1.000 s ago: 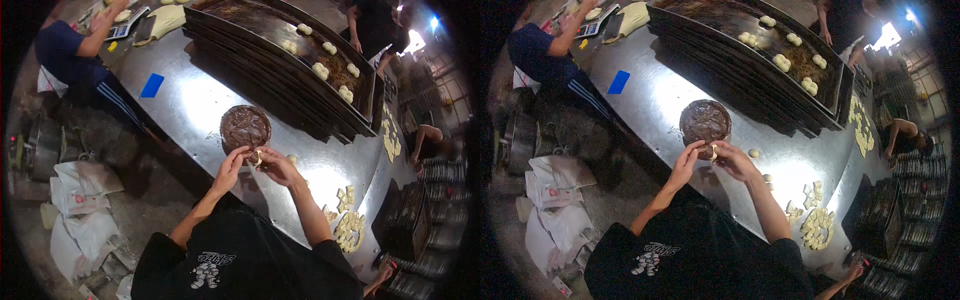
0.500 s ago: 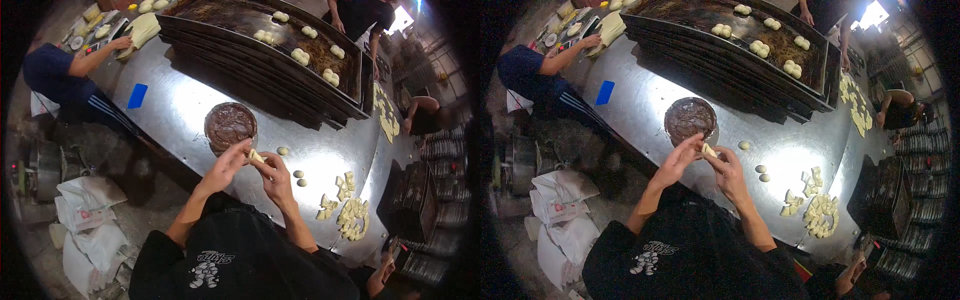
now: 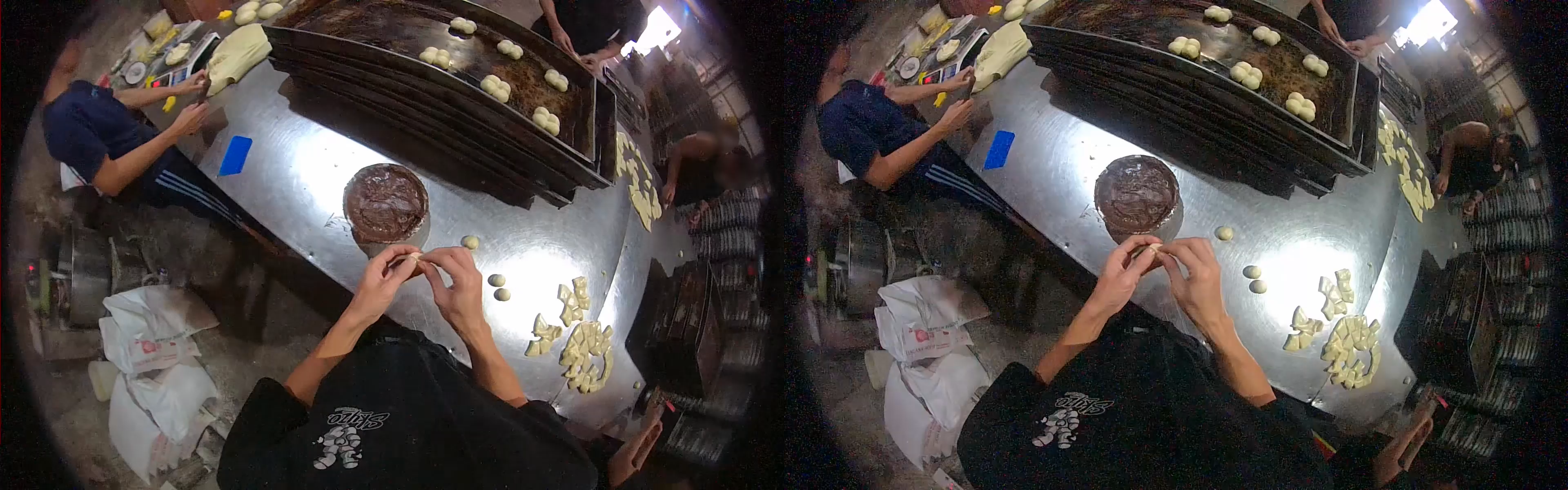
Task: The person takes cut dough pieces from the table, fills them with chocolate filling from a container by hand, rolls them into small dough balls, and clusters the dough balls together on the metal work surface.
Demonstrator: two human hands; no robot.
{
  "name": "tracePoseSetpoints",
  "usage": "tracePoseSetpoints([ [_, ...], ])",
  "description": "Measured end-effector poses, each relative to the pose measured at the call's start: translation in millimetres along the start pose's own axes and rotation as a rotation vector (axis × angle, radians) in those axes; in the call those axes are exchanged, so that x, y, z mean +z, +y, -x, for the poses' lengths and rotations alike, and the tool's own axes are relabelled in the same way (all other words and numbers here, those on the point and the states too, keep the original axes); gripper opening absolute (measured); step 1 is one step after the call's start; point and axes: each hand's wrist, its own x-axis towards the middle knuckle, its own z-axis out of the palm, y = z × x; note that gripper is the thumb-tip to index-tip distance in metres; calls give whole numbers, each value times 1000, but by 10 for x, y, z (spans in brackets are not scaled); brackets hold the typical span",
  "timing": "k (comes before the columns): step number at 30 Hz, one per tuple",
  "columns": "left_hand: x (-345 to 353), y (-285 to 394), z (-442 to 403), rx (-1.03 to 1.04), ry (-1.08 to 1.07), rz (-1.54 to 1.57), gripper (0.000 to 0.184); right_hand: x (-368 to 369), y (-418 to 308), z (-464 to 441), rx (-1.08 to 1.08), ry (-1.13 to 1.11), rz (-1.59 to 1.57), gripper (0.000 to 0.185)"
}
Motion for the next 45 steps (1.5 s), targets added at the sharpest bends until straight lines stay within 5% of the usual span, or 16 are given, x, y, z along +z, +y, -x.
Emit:
tracePoseSetpoints([
  [2, 11, -31, -14, 197, -52, -295, 25, -58, -75, 34, 130, 39, -23, 15],
  [5, 105, -59, -86, 289, -167, -348, 27, -80, 17, 185, 331, 51, -62, 18],
  [7, 85, -162, -128, 160, -179, -333, 34, -36, 220, 333, 328, 71, -7, 18],
  [9, 125, -203, -146, 338, -232, -476, 38, 50, 566, 552, 276, 82, 123, 15],
  [11, 141, -194, -96, 281, -245, -428, 39, 213, 1024, 930, 142, -29, 370, 17],
  [15, 50, -153, -24, 272, -186, -412, 33, 220, 898, 1459, 59, -111, 294, 17],
  [20, -75, -212, 84, 232, -73, -431, 28, 213, 1128, 1020, 262, -95, 439, 25],
  [26, -73, -173, 222, 304, -40, -502, 22, 723, 1149, 1418, -188, -96, 389, 23],
  [33, -216, -199, 303, 297, 104, -416, 19, 753, 1384, 952, 118, 28, 493, 22],
  [39, -88, -43, 111, 376, 5, -557, 19, 448, 1321, 1384, -140, -132, 367, 25],
  [41, -10, 21, 0, 387, -7, -659, 19, 353, 1481, 1166, 145, -69, 446, 28],
  [45, 139, -28, -320, 435, -148, -821, 20, 628, 1315, 1234, 172, -115, 466, 31],
])
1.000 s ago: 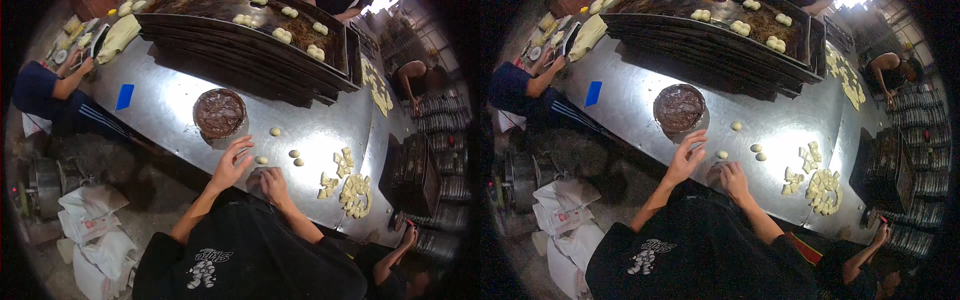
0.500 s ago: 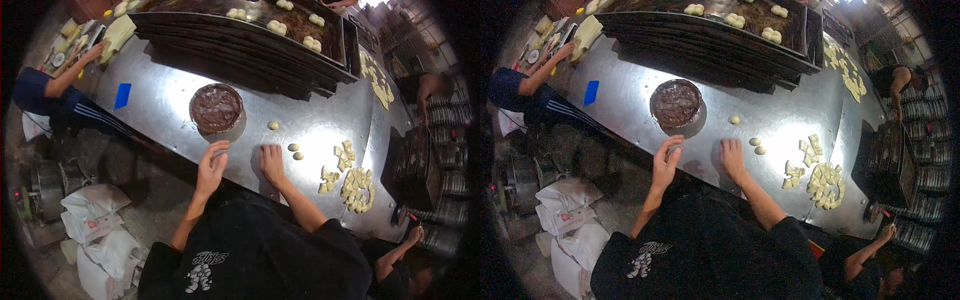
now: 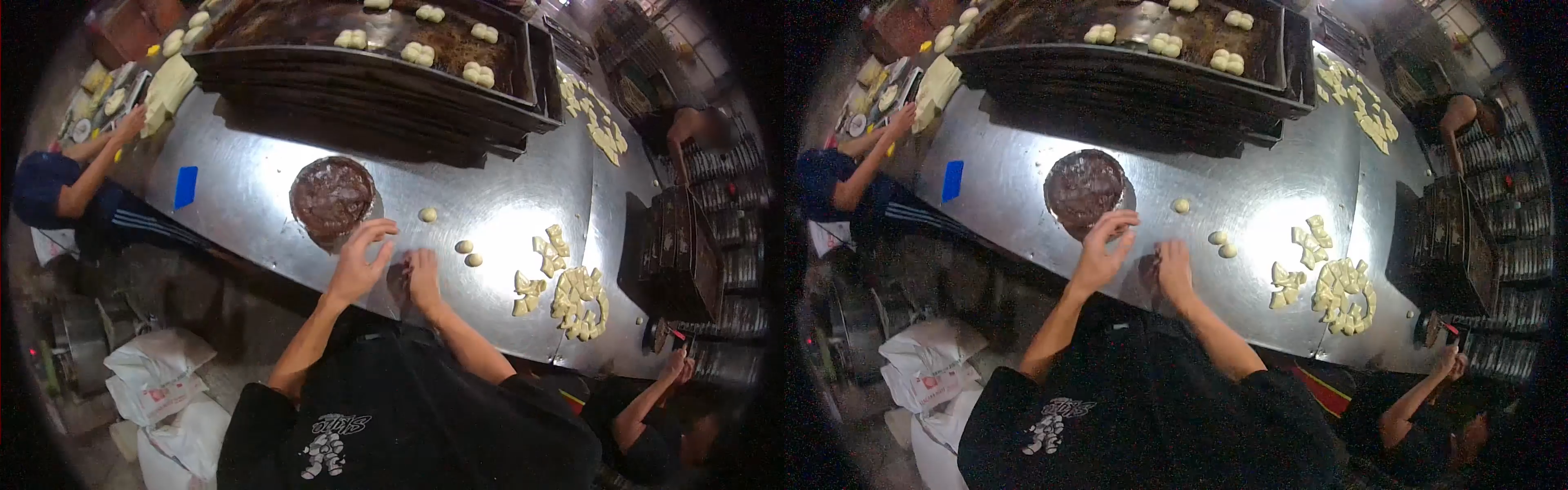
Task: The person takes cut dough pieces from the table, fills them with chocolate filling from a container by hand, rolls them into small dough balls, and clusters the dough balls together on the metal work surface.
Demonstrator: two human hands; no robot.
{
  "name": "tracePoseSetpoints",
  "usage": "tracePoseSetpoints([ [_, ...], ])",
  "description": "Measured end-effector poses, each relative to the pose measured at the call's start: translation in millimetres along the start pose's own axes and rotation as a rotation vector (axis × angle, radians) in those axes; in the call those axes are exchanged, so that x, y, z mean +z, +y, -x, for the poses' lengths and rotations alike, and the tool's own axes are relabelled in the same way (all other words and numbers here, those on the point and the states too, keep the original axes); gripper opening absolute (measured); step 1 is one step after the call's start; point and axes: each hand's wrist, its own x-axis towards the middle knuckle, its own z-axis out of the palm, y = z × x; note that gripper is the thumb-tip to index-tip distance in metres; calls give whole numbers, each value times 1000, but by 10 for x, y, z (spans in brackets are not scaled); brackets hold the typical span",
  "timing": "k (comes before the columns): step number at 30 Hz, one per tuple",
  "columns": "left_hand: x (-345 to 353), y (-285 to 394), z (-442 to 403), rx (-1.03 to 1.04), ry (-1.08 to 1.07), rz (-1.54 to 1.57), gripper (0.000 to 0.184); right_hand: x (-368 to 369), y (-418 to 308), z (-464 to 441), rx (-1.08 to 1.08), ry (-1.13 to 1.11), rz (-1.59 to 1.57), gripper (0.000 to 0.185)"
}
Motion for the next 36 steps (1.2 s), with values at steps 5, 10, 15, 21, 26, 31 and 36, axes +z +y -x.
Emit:
tracePoseSetpoints([
  [5, 184, -148, -416, 12, -45, -107, 24, -134, 440, 273, -98, 3, 45, 25],
  [10, 716, -621, -729, 7, -177, -212, 33, -48, 195, -30, 112, 228, 77, 32],
  [15, 855, -895, -910, -107, -274, -401, 45, -435, -85, 419, 261, 276, -208, 39],
  [21, 969, -1027, -875, -47, -302, -505, 46, -691, 279, 476, 653, 395, -216, 35],
  [26, 872, -1061, -750, -413, -294, 124, 34, -927, 223, 78, 451, 371, -173, 40],
  [31, 630, -515, -275, -353, -209, 425, 27, -1029, -92, -442, 652, 76, -1410, 45],
  [36, 248, -385, 67, -342, 35, 433, 20, -857, -355, -606, 667, -170, -1498, 45],
])
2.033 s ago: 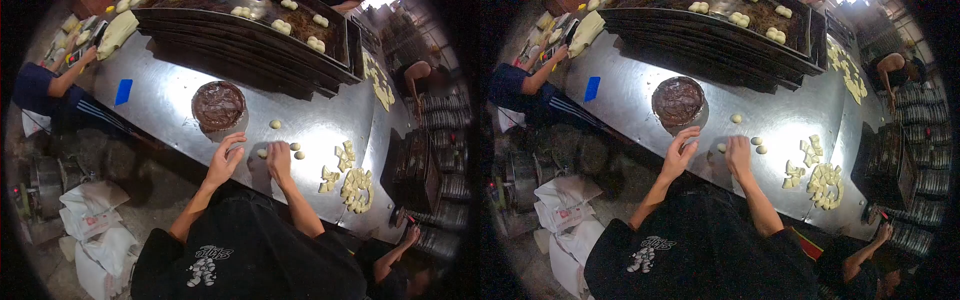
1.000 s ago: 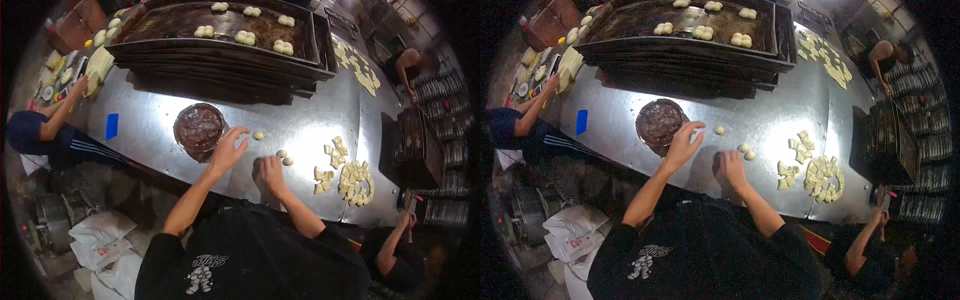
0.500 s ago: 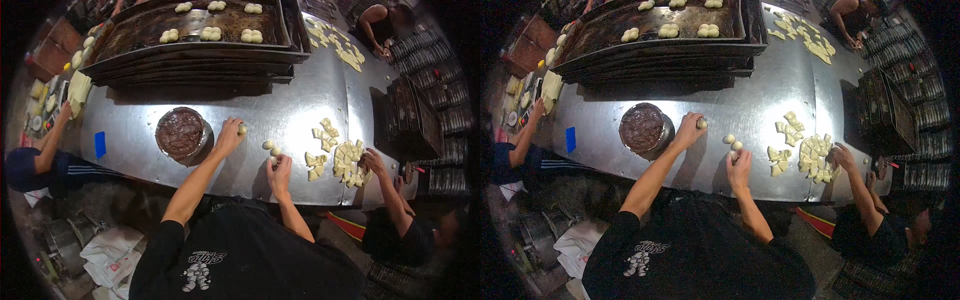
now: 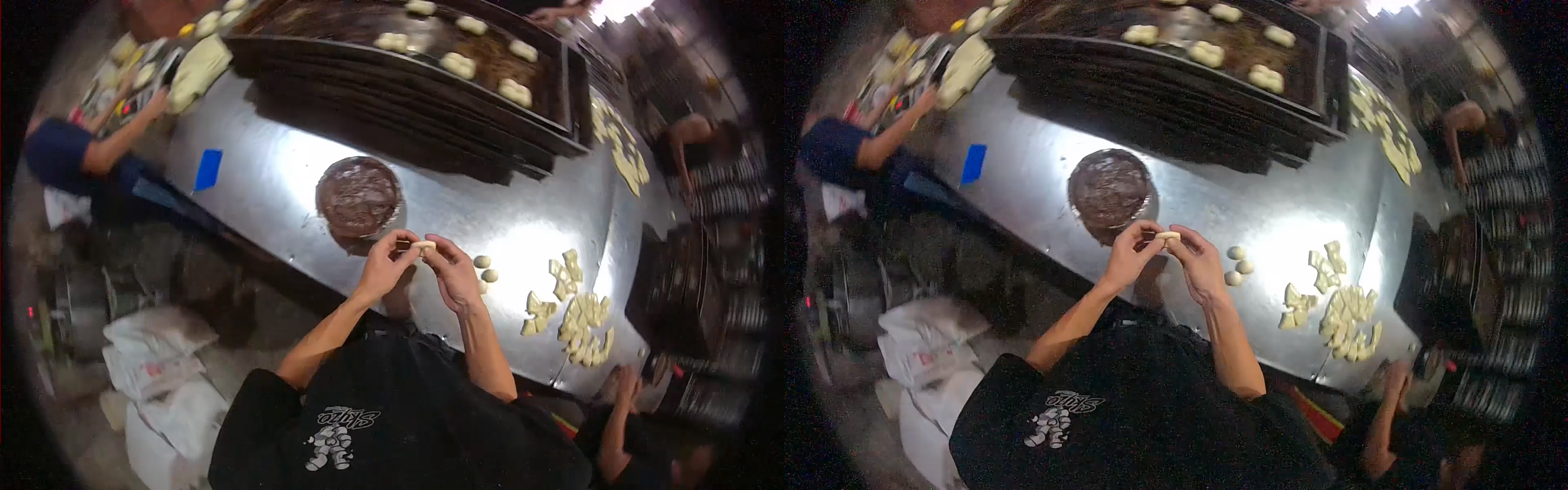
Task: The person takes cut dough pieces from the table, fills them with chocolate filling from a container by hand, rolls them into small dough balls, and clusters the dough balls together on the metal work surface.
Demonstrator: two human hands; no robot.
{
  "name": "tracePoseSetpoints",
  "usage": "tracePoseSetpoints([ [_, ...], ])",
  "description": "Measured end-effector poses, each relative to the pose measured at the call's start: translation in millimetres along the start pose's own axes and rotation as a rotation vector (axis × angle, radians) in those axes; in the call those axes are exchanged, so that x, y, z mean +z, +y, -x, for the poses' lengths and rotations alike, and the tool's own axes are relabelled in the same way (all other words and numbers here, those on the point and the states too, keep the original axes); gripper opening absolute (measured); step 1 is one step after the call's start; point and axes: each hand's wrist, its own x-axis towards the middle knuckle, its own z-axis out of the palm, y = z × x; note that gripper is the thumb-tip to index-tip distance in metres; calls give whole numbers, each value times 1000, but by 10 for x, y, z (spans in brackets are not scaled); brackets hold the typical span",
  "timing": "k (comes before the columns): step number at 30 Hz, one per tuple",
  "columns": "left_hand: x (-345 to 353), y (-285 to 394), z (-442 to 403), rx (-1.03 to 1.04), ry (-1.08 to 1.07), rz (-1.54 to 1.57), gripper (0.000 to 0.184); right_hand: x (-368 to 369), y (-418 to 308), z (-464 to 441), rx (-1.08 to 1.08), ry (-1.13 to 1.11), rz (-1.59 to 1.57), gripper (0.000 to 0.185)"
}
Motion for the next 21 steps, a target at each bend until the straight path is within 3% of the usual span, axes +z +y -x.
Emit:
tracePoseSetpoints([
  [4, -280, 2, 275, -42, 210, 155, 19, 296, 88, -57, 268, -113, -338, 43],
  [7, -395, -40, 517, -26, 275, -243, 27, 467, 106, -110, 399, -201, -296, 40],
  [9, -503, -42, 634, -57, 266, -250, 29, 514, 69, -222, 464, -242, -244, 38],
  [11, -574, -17, 712, -86, 247, -262, 32, 502, -21, -415, 350, -408, 187, 35],
  [14, -635, 58, 732, -19, 340, -305, 35, 670, -267, -702, -304, -546, 976, 29],
  [15, -670, 18, 718, -12, 386, -257, 35, 694, -294, -822, -307, -546, 979, 29],
  [17, -754, -19, 701, -7, 432, -247, 33, 689, -256, -1043, -641, -648, 1419, 30],
  [21, -820, 58, 695, 40, 454, -243, 33, 683, -109, -1227, -732, -750, 1574, 32],
])
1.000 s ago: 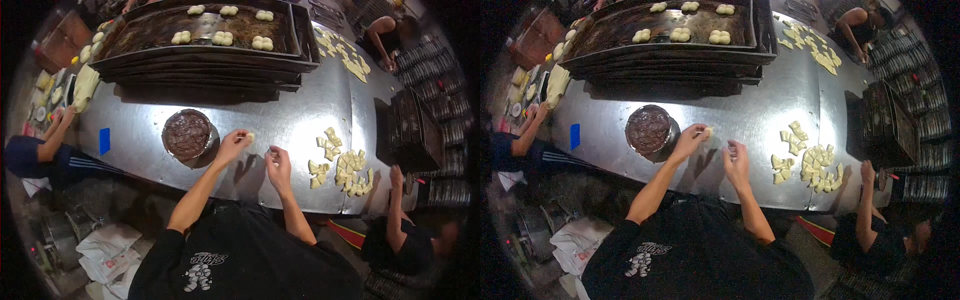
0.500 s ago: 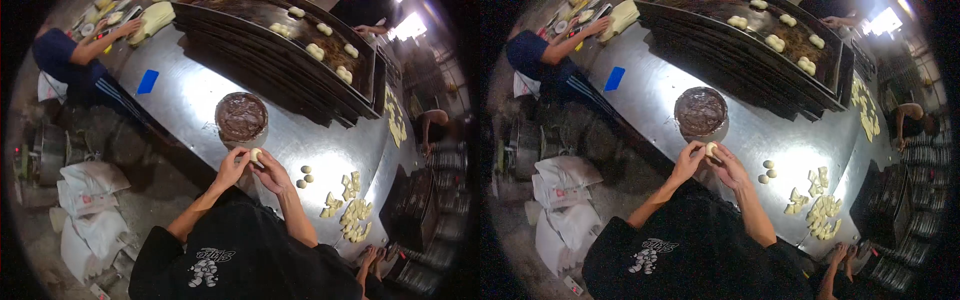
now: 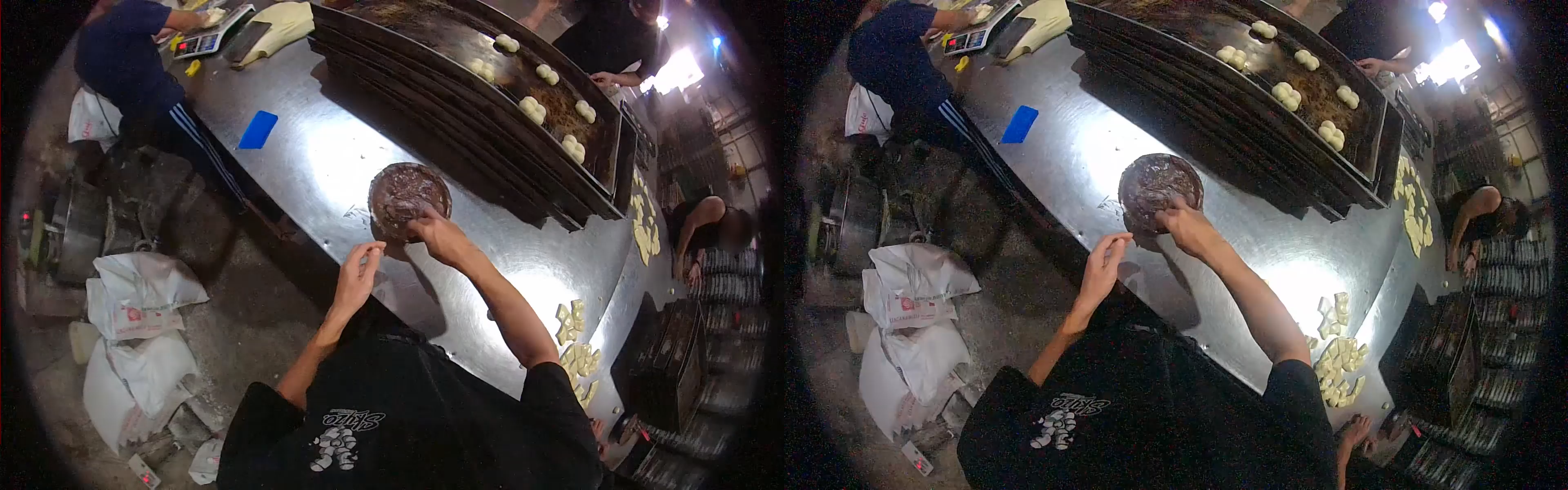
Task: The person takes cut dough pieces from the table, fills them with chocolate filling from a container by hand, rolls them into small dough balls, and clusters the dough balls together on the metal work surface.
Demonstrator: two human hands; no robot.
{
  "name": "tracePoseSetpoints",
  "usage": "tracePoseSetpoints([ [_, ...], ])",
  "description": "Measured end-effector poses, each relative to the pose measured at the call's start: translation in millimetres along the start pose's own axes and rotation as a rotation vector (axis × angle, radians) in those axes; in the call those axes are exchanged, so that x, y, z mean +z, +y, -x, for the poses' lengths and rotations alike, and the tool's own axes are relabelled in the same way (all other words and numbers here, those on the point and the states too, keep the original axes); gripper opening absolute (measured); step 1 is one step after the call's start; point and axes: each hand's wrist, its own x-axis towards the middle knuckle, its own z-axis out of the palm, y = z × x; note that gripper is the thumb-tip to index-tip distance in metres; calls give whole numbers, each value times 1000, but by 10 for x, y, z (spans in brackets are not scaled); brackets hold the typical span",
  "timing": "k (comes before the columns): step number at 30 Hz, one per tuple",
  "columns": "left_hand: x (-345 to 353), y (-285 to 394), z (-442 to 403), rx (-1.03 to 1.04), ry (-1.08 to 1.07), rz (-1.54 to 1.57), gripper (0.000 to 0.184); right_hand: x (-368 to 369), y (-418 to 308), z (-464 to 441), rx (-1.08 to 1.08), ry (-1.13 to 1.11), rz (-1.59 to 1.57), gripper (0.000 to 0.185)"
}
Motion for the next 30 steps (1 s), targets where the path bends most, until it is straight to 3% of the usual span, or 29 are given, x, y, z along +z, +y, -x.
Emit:
tracePoseSetpoints([
  [3, -13, -8, -12, -28, 9, 28, 32, -81, -69, -7, 40, -15, 1, 28],
  [5, 26, -5, -4, 21, -18, 18, 31, -225, -113, 0, 251, -70, -401, 20],
  [6, 65, 35, -6, 20, -21, 18, 31, -221, -101, 54, 254, -68, -401, 20],
  [8, 168, 123, -19, 18, -130, 290, 36, -181, -121, 236, 507, -39, -1203, 18],
  [9, 207, 148, -35, 19, -134, 291, 36, -154, -159, 324, 509, -35, -1202, 18],
  [11, 275, 172, -67, -19, -213, 286, 42, -82, -266, 550, 670, 100, -1912, 22],
  [15, 337, 81, -127, -103, -339, 409, 42, 186, -567, 874, 632, 288, -2204, 29],
  [16, 354, 57, -145, -158, -338, 526, 42, 165, -707, 894, 780, 416, -2186, 33],
  [17, 386, 37, -153, -161, -352, 520, 42, 159, -795, 911, 778, 434, -2191, 33],
  [19, 453, 113, -174, -258, -280, 918, 42, 134, -938, 937, 726, 592, -2127, 37],
  [21, 456, 168, -225, -226, -300, 885, 43, 93, -1056, 913, 658, 664, -2037, 44],
  [24, 445, 521, -208, -203, -401, 727, 47, 0, -1115, 876, 481, 862, -727, 52],
  [25, 445, 592, -199, -203, -404, 725, 47, -27, -1067, 910, 481, 866, -727, 52],
  [28, 415, 698, -205, -6, -455, 473, 47, -162, -917, 957, 310, 674, -307, 41],
  [30, 383, 700, -180, 241, -521, 52, 45, -296, -898, 967, 289, 680, -315, 36],
])
